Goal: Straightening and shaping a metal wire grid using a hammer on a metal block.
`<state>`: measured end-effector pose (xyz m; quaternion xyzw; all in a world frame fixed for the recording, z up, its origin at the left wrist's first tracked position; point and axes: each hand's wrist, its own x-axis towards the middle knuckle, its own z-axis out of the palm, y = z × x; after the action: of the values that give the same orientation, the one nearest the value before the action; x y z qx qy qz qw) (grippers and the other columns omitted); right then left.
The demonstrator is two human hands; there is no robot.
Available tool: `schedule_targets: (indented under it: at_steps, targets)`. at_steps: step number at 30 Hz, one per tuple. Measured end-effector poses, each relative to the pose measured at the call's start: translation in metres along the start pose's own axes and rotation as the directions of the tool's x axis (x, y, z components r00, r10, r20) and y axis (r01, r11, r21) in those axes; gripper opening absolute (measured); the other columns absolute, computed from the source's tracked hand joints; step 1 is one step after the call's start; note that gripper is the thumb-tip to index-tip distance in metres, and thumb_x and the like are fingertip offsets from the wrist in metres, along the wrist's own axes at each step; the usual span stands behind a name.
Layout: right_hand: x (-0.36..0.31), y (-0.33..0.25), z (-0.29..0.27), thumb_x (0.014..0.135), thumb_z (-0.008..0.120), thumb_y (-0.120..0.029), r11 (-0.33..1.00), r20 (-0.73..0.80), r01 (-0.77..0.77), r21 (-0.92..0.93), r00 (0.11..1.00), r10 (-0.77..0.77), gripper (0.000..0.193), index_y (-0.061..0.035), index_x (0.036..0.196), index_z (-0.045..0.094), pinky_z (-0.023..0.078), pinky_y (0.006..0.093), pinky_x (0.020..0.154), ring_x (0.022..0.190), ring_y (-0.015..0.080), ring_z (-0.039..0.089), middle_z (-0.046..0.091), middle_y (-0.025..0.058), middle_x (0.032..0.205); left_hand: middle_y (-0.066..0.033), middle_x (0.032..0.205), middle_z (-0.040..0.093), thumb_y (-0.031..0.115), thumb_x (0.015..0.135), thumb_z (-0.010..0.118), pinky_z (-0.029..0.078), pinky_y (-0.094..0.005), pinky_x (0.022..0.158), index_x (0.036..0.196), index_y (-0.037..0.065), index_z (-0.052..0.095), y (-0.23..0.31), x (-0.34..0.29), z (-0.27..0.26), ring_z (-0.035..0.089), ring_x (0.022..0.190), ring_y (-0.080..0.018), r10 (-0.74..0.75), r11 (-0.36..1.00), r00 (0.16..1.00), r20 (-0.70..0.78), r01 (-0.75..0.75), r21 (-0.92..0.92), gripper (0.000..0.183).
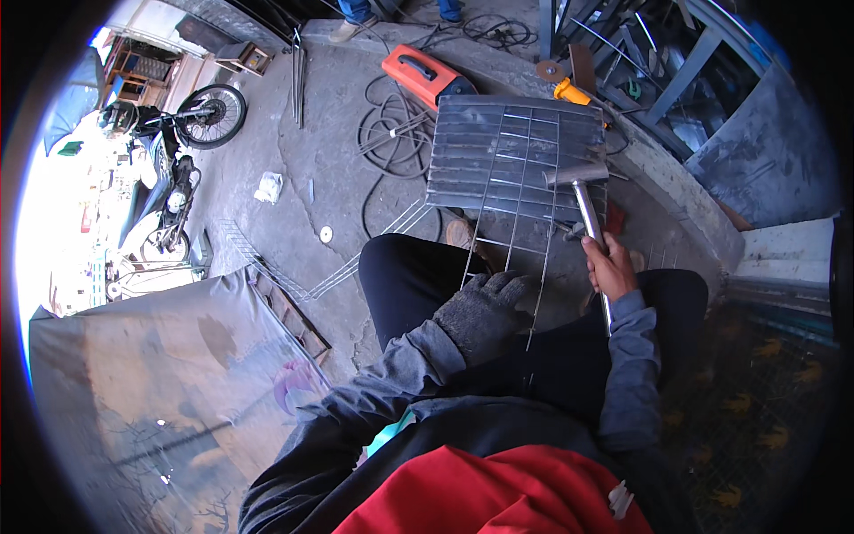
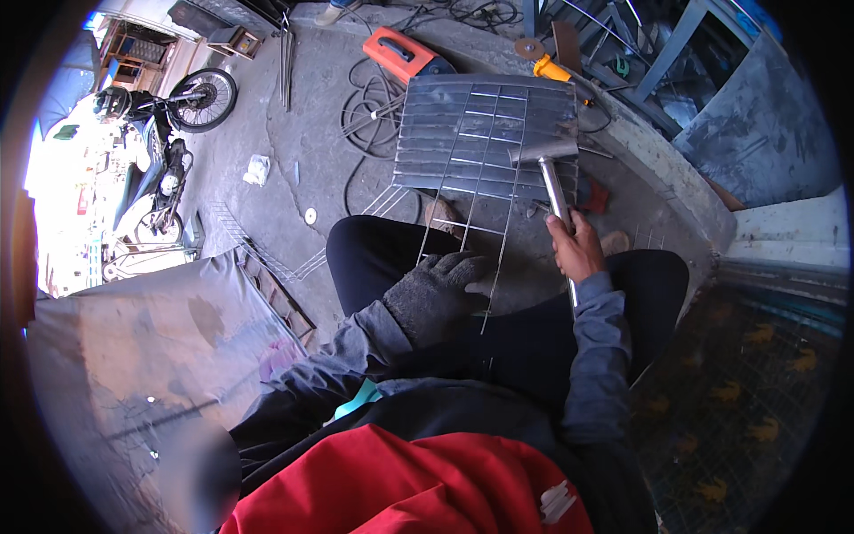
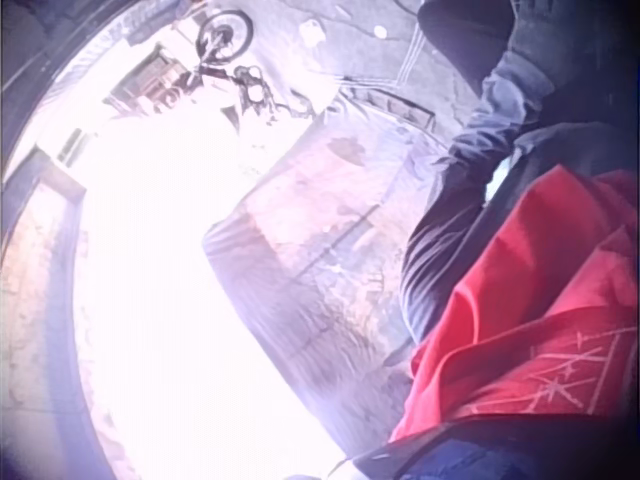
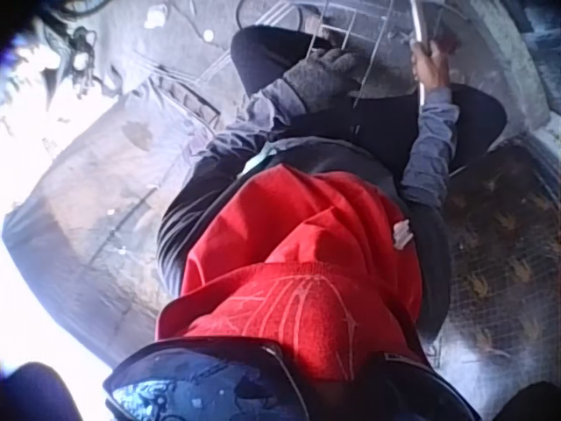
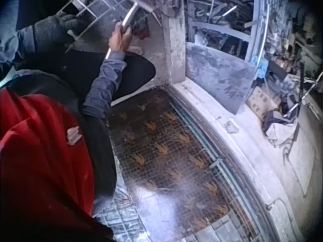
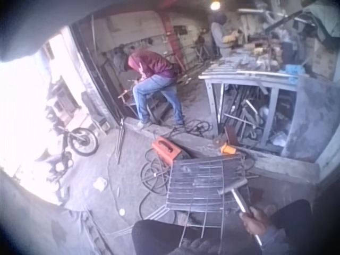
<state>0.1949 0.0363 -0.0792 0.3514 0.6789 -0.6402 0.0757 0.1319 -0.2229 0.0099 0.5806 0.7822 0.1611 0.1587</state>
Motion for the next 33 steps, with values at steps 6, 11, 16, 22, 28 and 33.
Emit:
schedule_targets:
  at_steps: [6, 11, 16, 22, 28, 33]
  targets:
    - [-0.001, 0.004, 0.0, 0.096, 0.063, -0.038, 0.998, -0.017, -0.018, 0.062, 1.0, 0.019, 0.045, -0.0059, 0.127, 0.054, 0.036, 0.0254, 0.038, 0.043, 0.0069, 0.045, 0.049, -0.0019, 0.064, -0.0146, 0.14, 0.051, 0.026, 0.079, 0.066, 0.042, -0.046, 0.106, 0.103, 0.019, 0.075, -0.007, -0.013, 0.011, 0.049, 0.131, -0.0338, -0.15, 0.989, 0.981, 0.124, 0.149, 0.016, 0.026]
    - [0.001, 0.007, -0.001, 0.096, 0.062, -0.039, 0.999, -0.005, -0.027, 0.037, 1.0, 0.028, 0.047, -0.0082, 0.131, 0.051, 0.036, 0.0258, 0.037, 0.043, 0.0072, 0.045, 0.049, -0.0021, 0.064, -0.0116, 0.128, 0.061, 0.028, 0.081, 0.067, 0.049, -0.0425, 0.098, 0.1, 0.016, 0.074, -0.022, -0.003, -0.017, 0.057, 0.122, -0.0294, -0.066, 0.985, 0.994, 0.084, 0.078, -0.153, 0.024]
    - [0.003, 0.009, -0.001, 0.097, 0.06, -0.04, 0.998, 0.003, -0.046, 0.049, 0.999, 0.046, 0.041, -0.0119, 0.125, 0.052, 0.037, 0.0264, 0.038, 0.043, 0.0077, 0.045, 0.049, -0.0019, 0.064, -0.0127, 0.109, 0.067, 0.02, 0.089, 0.067, 0.052, -0.0361, 0.086, 0.104, 0.005, 0.069, -0.097, 0.057, -0.054, 0.066, 0.099, -0.0267, -0.127, 0.907, 0.974, -0.19, 0.036, -0.42, 0.021]
    - [0.009, 0.021, 0.0, 0.095, 0.059, -0.045, 0.991, -0.066, 0.018, -0.134, 0.997, -0.027, 0.042, -0.0079, 0.116, 0.054, 0.048, 0.0378, 0.053, 0.057, 0.0217, 0.061, 0.059, 0.0079, 0.071, -0.0157, 0.121, 0.065, 0.031, 0.089, 0.067, 0.05, -0.0421, 0.093, 0.124, 0.014, 0.063, -0.178, 0.159, -0.047, 0.064, 0.108, -0.0333, -0.252, 0.968, 0.94, -0.229, 0.245, -0.058, 0.039]
    - [0.014, 0.034, 0.002, 0.096, 0.057, -0.048, 0.968, -0.117, 0.107, -0.227, 0.984, -0.136, 0.048, -0.0047, 0.116, 0.055, 0.048, 0.0485, 0.078, 0.09, 0.0424, 0.065, 0.066, 0.0226, 0.095, -0.0208, 0.133, 0.055, 0.043, 0.083, 0.07, 0.046, -0.0485, 0.101, 0.137, 0.021, 0.056, -0.19, 0.196, -0.006, 0.056, 0.119, -0.0444, -0.389, 0.915, 0.921, 0.022, 0.383, 0.129, 0.06]
    - [0.015, 0.036, 0.002, 0.096, 0.056, -0.049, 0.96, -0.105, 0.128, -0.249, 0.982, -0.158, 0.049, -0.0051, 0.118, 0.055, 0.048, 0.0497, 0.08, 0.093, 0.0442, 0.065, 0.067, 0.0241, 0.098, -0.0186, 0.122, 0.063, 0.046, 0.086, 0.066, 0.047, -0.0473, 0.099, 0.134, 0.021, 0.059, -0.201, 0.195, -0.017, 0.06, 0.115, -0.0399, -0.396, 0.877, 0.918, 0.016, 0.372, 0.304, 0.055]
